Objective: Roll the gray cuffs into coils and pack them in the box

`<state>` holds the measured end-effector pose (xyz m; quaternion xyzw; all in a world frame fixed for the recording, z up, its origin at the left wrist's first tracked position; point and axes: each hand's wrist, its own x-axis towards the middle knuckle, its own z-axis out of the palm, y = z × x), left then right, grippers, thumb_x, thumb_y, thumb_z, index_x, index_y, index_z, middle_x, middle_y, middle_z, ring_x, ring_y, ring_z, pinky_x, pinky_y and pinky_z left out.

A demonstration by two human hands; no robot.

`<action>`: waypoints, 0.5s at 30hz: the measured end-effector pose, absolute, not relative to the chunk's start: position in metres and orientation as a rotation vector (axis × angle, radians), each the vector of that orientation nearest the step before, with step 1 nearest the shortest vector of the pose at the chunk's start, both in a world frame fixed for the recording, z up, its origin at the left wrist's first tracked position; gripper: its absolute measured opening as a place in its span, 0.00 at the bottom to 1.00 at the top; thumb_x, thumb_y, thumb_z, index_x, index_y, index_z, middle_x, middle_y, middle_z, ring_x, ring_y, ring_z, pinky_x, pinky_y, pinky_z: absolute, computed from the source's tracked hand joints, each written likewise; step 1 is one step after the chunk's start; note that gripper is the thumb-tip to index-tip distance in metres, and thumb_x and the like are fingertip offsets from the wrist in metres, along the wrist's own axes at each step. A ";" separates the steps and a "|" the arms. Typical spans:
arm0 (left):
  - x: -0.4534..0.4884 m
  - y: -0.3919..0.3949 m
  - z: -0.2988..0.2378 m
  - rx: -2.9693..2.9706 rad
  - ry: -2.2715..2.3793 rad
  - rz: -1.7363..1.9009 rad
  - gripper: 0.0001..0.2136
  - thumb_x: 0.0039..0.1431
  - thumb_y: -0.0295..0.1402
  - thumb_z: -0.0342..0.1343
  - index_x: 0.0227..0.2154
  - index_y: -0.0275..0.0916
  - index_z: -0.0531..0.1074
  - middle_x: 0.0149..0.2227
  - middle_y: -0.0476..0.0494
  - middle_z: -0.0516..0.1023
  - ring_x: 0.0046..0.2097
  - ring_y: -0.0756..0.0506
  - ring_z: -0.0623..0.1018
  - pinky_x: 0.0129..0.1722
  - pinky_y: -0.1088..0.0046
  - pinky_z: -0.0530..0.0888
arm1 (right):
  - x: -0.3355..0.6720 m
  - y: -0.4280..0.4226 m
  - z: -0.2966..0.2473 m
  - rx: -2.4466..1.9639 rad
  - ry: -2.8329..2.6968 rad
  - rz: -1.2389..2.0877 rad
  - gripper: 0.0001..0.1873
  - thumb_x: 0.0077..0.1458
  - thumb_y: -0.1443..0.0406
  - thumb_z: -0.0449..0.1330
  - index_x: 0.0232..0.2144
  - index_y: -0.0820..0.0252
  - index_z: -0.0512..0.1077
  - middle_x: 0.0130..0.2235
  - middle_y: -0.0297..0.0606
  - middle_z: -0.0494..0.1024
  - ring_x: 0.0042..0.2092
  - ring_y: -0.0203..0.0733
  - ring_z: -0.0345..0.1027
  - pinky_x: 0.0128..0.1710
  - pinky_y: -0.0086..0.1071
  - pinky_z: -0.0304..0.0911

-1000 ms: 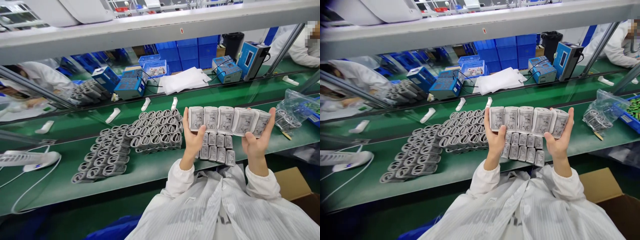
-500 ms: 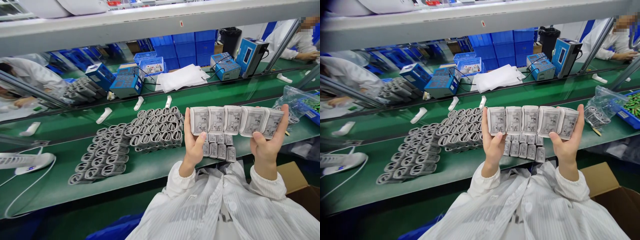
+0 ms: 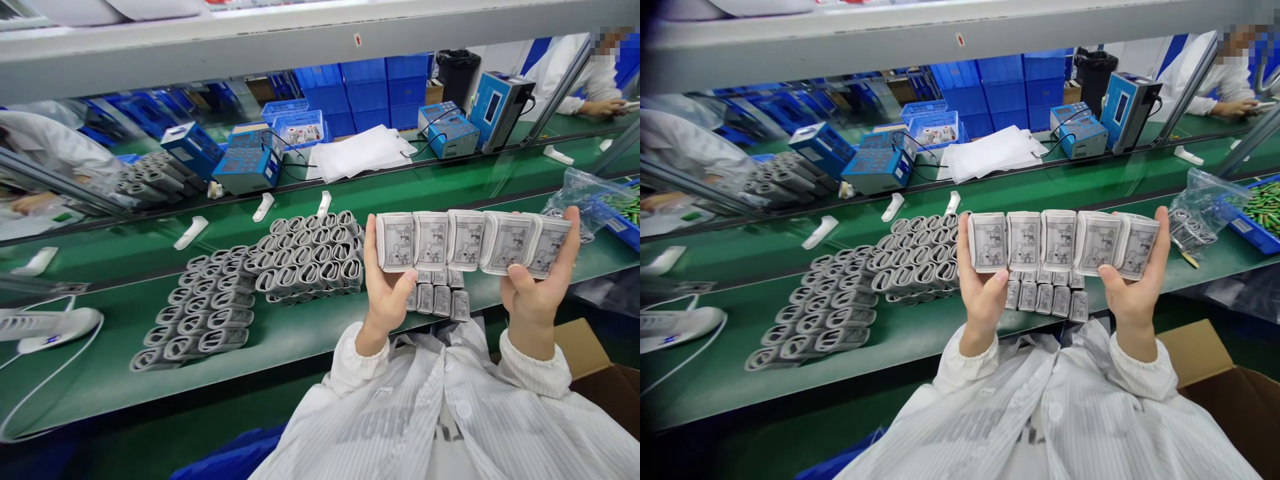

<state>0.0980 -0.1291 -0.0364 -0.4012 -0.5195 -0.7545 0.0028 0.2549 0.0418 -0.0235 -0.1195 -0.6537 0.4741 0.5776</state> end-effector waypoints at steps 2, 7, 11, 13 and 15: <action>0.098 -0.129 -0.036 -1.262 -1.612 -2.375 0.43 0.72 0.56 0.63 0.83 0.63 0.49 0.83 0.44 0.59 0.81 0.31 0.66 0.79 0.51 0.71 | 0.255 0.041 -0.023 -0.272 -1.526 1.118 0.51 0.57 0.47 0.78 0.77 0.23 0.64 0.73 0.37 0.73 0.74 0.67 0.72 0.73 0.67 0.72; 0.098 -0.128 -0.037 -1.256 -1.648 -2.341 0.43 0.72 0.58 0.61 0.83 0.64 0.47 0.83 0.45 0.60 0.81 0.31 0.67 0.78 0.52 0.73 | 0.257 0.042 -0.023 -0.288 -1.541 1.137 0.51 0.57 0.45 0.78 0.77 0.20 0.63 0.74 0.34 0.73 0.75 0.66 0.70 0.74 0.67 0.71; 0.098 -0.129 -0.038 -1.263 -1.653 -2.331 0.43 0.73 0.58 0.60 0.83 0.66 0.47 0.83 0.47 0.59 0.81 0.32 0.67 0.78 0.52 0.72 | 0.258 0.044 -0.023 -0.284 -1.547 1.140 0.51 0.57 0.46 0.78 0.77 0.20 0.62 0.74 0.34 0.73 0.76 0.66 0.69 0.74 0.66 0.72; 0.098 -0.128 -0.038 -1.266 -1.655 -2.332 0.43 0.73 0.58 0.60 0.83 0.66 0.46 0.83 0.47 0.58 0.81 0.32 0.66 0.78 0.52 0.72 | 0.257 0.043 -0.023 -0.280 -1.552 1.125 0.51 0.58 0.46 0.77 0.78 0.21 0.62 0.74 0.36 0.73 0.76 0.67 0.70 0.73 0.66 0.72; 0.098 -0.128 -0.038 -1.260 -1.678 -2.321 0.43 0.73 0.59 0.60 0.83 0.66 0.45 0.83 0.47 0.58 0.82 0.32 0.66 0.78 0.52 0.72 | 0.257 0.042 -0.022 -0.292 -1.568 1.108 0.51 0.58 0.45 0.76 0.78 0.22 0.61 0.73 0.36 0.74 0.75 0.66 0.70 0.73 0.65 0.73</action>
